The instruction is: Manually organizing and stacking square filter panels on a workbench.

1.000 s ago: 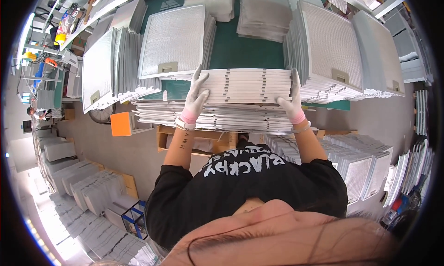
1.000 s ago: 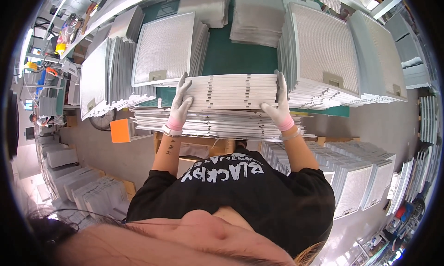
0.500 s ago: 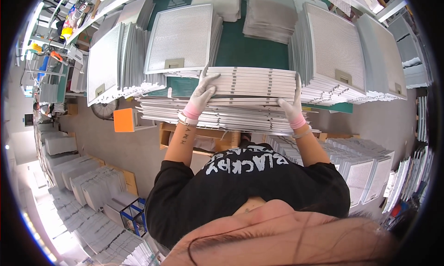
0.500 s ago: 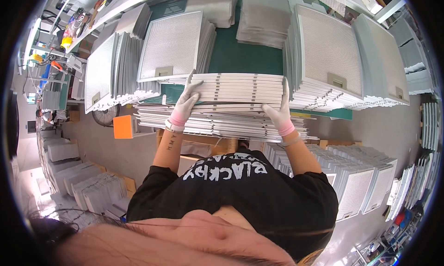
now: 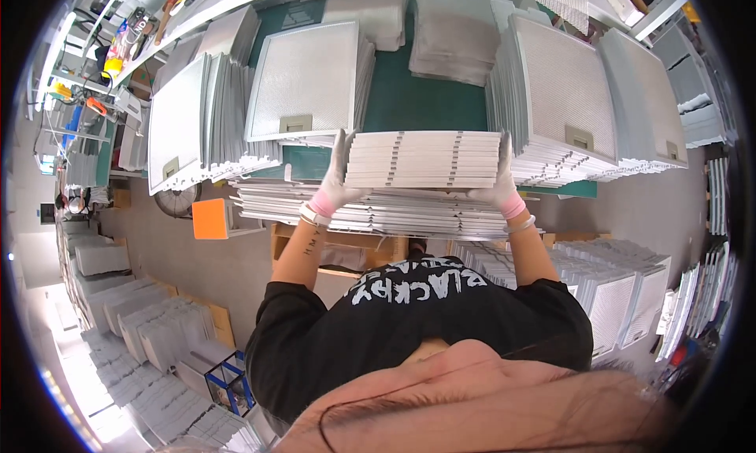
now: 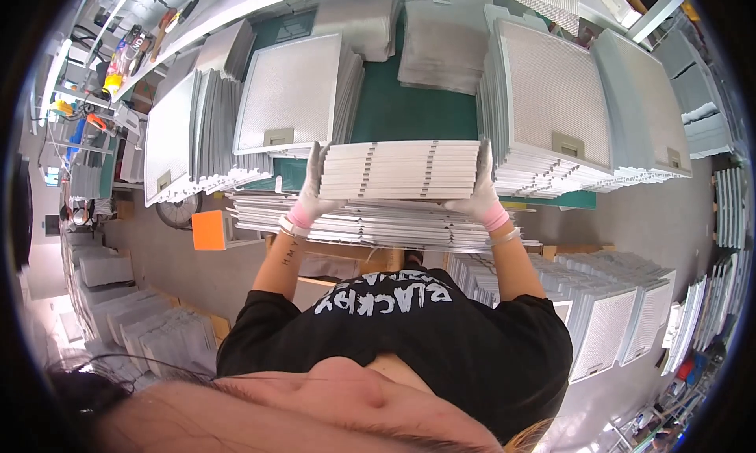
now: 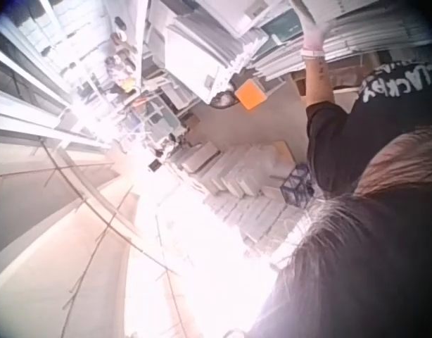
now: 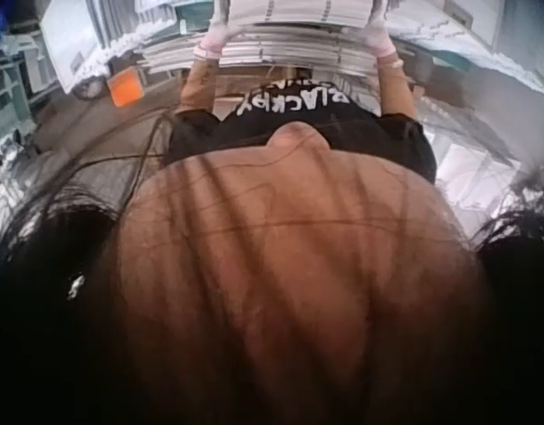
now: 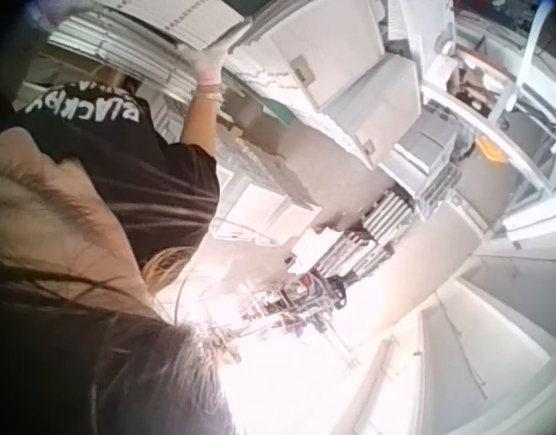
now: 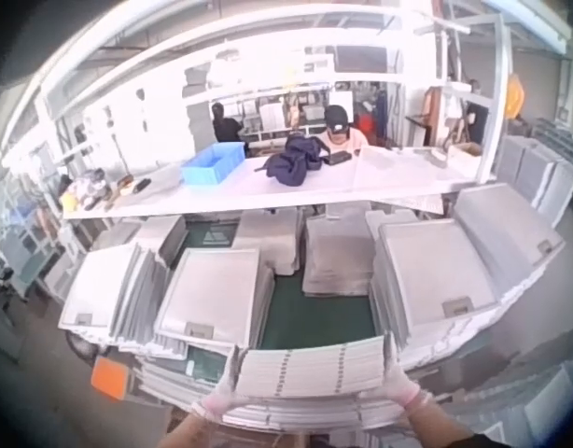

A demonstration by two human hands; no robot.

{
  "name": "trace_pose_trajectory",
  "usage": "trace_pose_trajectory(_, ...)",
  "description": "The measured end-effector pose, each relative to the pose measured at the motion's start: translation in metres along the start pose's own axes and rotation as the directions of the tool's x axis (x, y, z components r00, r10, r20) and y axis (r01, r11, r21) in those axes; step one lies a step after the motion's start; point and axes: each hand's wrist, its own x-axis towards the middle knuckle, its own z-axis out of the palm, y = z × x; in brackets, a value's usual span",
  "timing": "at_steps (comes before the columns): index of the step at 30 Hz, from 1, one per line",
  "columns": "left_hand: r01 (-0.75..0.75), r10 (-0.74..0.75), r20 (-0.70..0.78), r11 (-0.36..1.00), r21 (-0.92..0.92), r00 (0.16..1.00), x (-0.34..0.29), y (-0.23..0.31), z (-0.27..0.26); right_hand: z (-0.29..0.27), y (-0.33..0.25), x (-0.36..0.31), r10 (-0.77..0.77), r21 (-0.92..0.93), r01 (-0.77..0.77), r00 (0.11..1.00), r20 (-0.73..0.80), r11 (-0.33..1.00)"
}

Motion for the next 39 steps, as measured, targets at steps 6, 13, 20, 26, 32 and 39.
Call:
trace_pose_trajectory(6,0.007,-0.005,0.01,0.98,-0.197,1.0,0.001,-0.019,0.004,0.001,0.042,0.028,-0.251,-0.717,0.412,0.911,0.326,0.563)
trace_pose_trajectory(13,-0.272,0.297,0.013,0.854,0.443,0.955,-0.001,-0.047,0.017,-0.028,0.11,-0.031,-0.159,-0.403,0.317,0.912,0.378,0.859)
trace_pose_trajectory(20,-0.097,0.113,-0.04,0.955,0.282,0.993,0.01,-0.034,0.013,-0.044,0.116,-0.026,-0.011,-0.613,0.377,0.857,0.514,0.694)
trace_pose_trajectory(26,-0.043,0.033,0.051,0.974,0.222,0.998,-0.014,0.055,-0.019,-0.054,-0.035,0.029,0.38,-0.068,-0.387,0.831,0.406,0.92)
trace_pose_trajectory(32,0.37,-0.406,-0.004,0.836,-0.404,0.914,0.002,0.074,-0.054,-0.029,-0.083,0.096,0.425,0.063,-0.539,0.726,0.541,0.84)
trace_pose_trajectory(39,0.472,-0.65,0.108,0.418,-0.776,0.752,-0.128,0.011,-0.016,0.035,-0.036,0.036,0.727,-0.031,-0.971,0.157,0.668,0.239)
